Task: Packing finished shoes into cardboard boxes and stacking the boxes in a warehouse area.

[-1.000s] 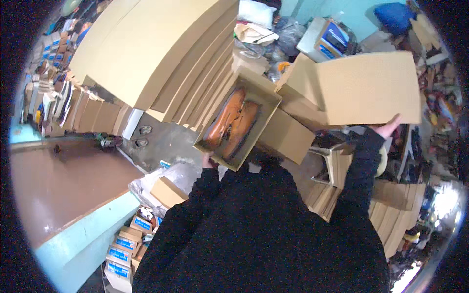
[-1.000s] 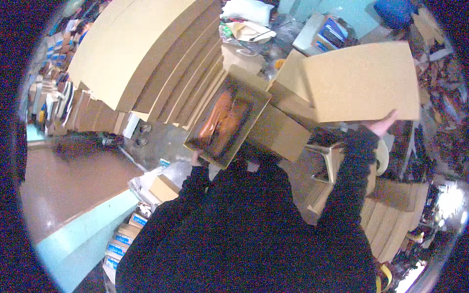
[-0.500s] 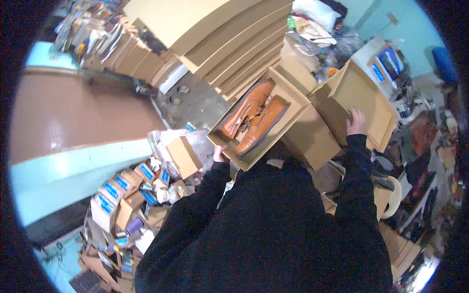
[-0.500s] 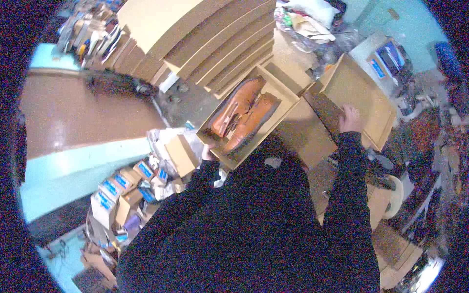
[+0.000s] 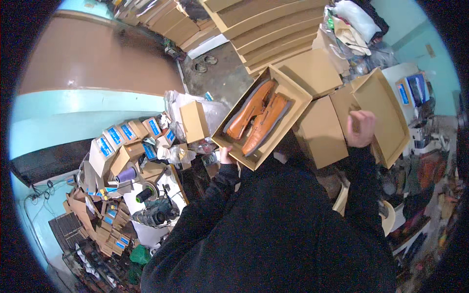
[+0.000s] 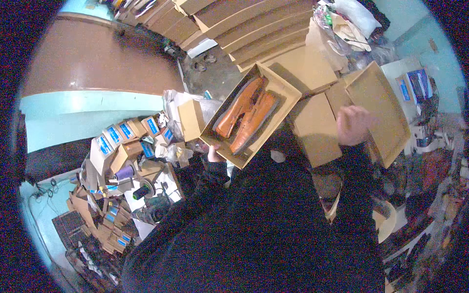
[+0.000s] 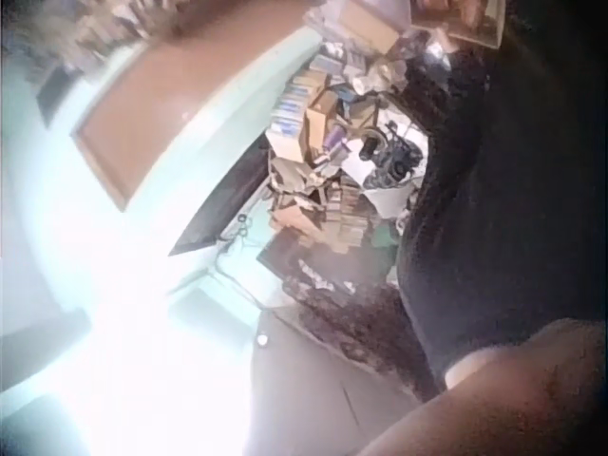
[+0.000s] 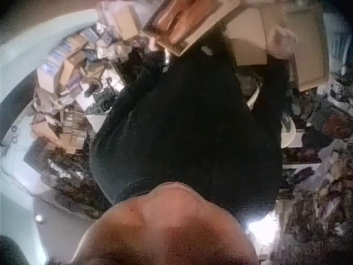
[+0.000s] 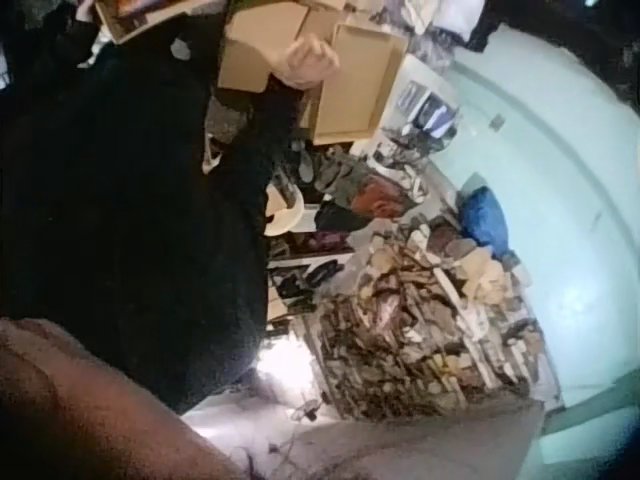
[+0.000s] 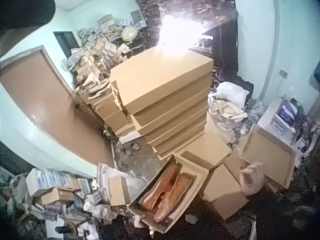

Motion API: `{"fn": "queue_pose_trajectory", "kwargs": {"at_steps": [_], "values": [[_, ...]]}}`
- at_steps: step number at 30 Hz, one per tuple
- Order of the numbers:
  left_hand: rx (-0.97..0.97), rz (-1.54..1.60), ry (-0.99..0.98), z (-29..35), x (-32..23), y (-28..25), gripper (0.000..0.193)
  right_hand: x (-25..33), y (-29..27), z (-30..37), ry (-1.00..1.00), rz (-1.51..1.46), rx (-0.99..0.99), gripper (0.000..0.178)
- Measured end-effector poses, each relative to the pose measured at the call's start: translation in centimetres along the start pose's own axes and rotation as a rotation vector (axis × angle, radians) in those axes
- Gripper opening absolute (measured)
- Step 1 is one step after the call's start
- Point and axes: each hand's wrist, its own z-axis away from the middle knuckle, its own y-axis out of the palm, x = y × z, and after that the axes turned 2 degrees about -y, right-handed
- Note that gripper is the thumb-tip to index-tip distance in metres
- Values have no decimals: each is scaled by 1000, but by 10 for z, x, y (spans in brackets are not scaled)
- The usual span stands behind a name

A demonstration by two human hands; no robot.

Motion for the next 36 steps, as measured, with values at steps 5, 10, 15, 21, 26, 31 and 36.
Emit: {"fn": "queue_pose_trajectory", "kwargs": {"at_steps": [5, 10, 15, 21, 26, 31, 36], "values": [[122, -98, 89, 3, -30, 12, 27, 56, 76, 28, 556, -464, 78, 24], [79, -55, 74, -33, -51, -31, 28, 51, 205, 93, 1962, -1245, 175, 64], [134, -168, -8, -63, -109, -77, 39, 70, 267, 69, 2035, -1363, 60, 82], [118, -172, 10, -63, -159, -83, 35, 75, 282, 43, 2035, -1365, -100, 66], [26, -202, -5, -56, -183, -75, 36, 48, 298, 85, 1644, -550, -227, 61], [-61, -307, 45, -71, -184, -122, 40, 16, 348, 196, 1825, -662, -108, 61], [132, -206, -39, -114, -155, -107, 40, -81, 331, 335, 1497, -990, 380, 56]]}}
